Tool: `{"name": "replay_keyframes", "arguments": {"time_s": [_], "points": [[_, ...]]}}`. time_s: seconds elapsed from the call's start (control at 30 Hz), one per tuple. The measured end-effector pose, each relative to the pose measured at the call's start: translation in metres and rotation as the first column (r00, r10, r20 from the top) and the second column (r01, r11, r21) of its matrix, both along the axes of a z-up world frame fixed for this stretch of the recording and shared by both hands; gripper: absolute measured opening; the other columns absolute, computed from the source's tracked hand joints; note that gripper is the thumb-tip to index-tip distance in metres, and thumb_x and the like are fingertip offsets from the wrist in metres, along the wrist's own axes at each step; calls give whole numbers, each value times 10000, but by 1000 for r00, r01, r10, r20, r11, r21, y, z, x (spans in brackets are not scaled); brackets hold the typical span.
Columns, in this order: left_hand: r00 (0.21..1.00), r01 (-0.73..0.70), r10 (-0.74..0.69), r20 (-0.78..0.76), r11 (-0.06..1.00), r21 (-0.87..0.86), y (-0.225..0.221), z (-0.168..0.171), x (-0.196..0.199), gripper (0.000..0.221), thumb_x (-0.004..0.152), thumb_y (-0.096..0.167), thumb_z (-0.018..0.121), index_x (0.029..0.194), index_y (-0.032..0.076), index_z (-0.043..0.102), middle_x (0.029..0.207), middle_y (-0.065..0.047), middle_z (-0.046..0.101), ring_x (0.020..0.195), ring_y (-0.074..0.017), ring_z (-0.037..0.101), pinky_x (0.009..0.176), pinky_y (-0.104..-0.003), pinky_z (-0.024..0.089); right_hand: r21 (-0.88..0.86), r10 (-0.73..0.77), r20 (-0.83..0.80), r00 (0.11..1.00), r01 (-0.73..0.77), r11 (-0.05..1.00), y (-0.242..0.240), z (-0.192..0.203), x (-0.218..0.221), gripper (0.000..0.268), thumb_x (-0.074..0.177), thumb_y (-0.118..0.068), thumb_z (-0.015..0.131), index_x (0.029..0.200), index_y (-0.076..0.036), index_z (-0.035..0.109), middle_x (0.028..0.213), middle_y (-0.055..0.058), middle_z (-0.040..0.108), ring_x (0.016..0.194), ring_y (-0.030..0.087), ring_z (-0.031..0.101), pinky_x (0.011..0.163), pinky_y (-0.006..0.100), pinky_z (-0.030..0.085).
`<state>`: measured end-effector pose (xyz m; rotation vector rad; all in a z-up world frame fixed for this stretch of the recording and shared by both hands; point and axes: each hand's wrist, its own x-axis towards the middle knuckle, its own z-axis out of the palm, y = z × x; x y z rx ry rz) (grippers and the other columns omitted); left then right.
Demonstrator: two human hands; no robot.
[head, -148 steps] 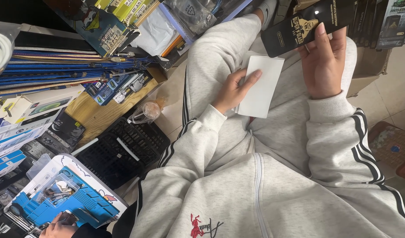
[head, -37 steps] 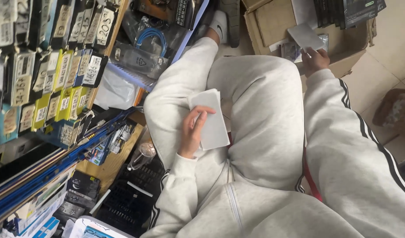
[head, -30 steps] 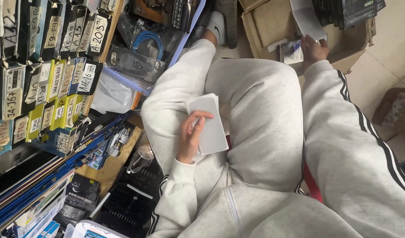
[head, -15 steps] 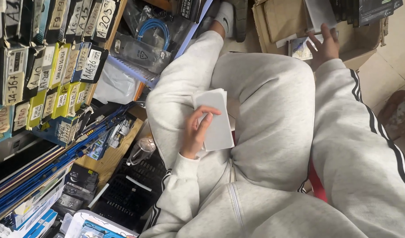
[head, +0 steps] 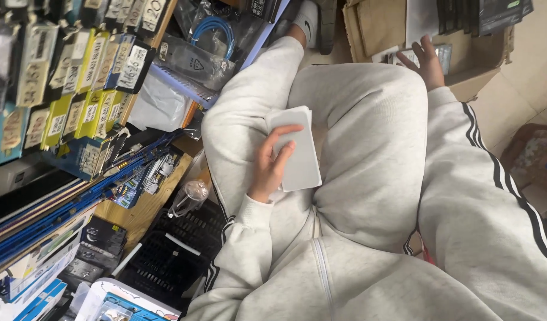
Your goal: Packaging screen protectors by sliding them into protective sleeves and placing them into retail boxes.
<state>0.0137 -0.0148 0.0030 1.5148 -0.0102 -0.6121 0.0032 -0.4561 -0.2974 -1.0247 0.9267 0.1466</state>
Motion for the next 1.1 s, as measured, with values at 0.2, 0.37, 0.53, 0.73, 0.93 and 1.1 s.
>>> {"name": "replay_keyframes", "arguments": {"time_s": [0.2,0.37,0.53,0.73,0.93,1.1], "points": [[990,-100,104,100,994,-42,2,-1,-9,299,1003,111,550,1293,74,615,1252,-43,663,1014,-130,593,932,-242,480,-105,170,488,856,-136,985,38,145,64,782,991,-688,644,1508,-147,416,1569,106,410,1411,341,500,1188,474,334],[983,-131,139,118,988,-79,5,13,-11,356,993,162,616,1342,103,584,1330,-52,627,1096,-157,613,963,-261,500,-165,45,472,880,38,986,129,308,73,387,987,-480,653,1263,-211,621,1228,-24,686,1083,131,721,945,255,514],[947,-141,168,273,983,-118,5,-8,-16,393,964,151,676,1343,103,584,1383,-49,615,1265,-206,595,1127,-328,453,-588,501,516,695,-138,797,204,357,42,222,1184,-260,537,1316,-81,536,1260,117,663,1080,205,681,929,293,554],[947,-121,140,290,989,-81,1,-20,-18,539,958,324,768,1445,187,579,1430,-68,625,1446,-247,480,1246,-510,293,-798,779,308,546,-297,524,264,345,18,325,1053,-56,674,1355,21,583,1248,245,579,1058,421,657,852,499,561],[940,-148,170,296,984,-97,3,-9,-13,403,1067,258,600,1443,120,560,1433,-108,599,1459,-266,446,1252,-461,286,-898,860,36,509,-361,251,263,324,17,348,965,-200,737,1263,-24,697,856,209,579,732,392,639,595,475,522],[955,-130,158,249,984,-124,5,5,-9,413,1093,233,514,1475,77,509,1483,-159,540,1483,-299,378,1251,-483,232,-873,782,10,623,-376,311,257,318,23,262,942,-242,738,1185,-144,756,614,81,542,549,213,557,513,354,440]]}}
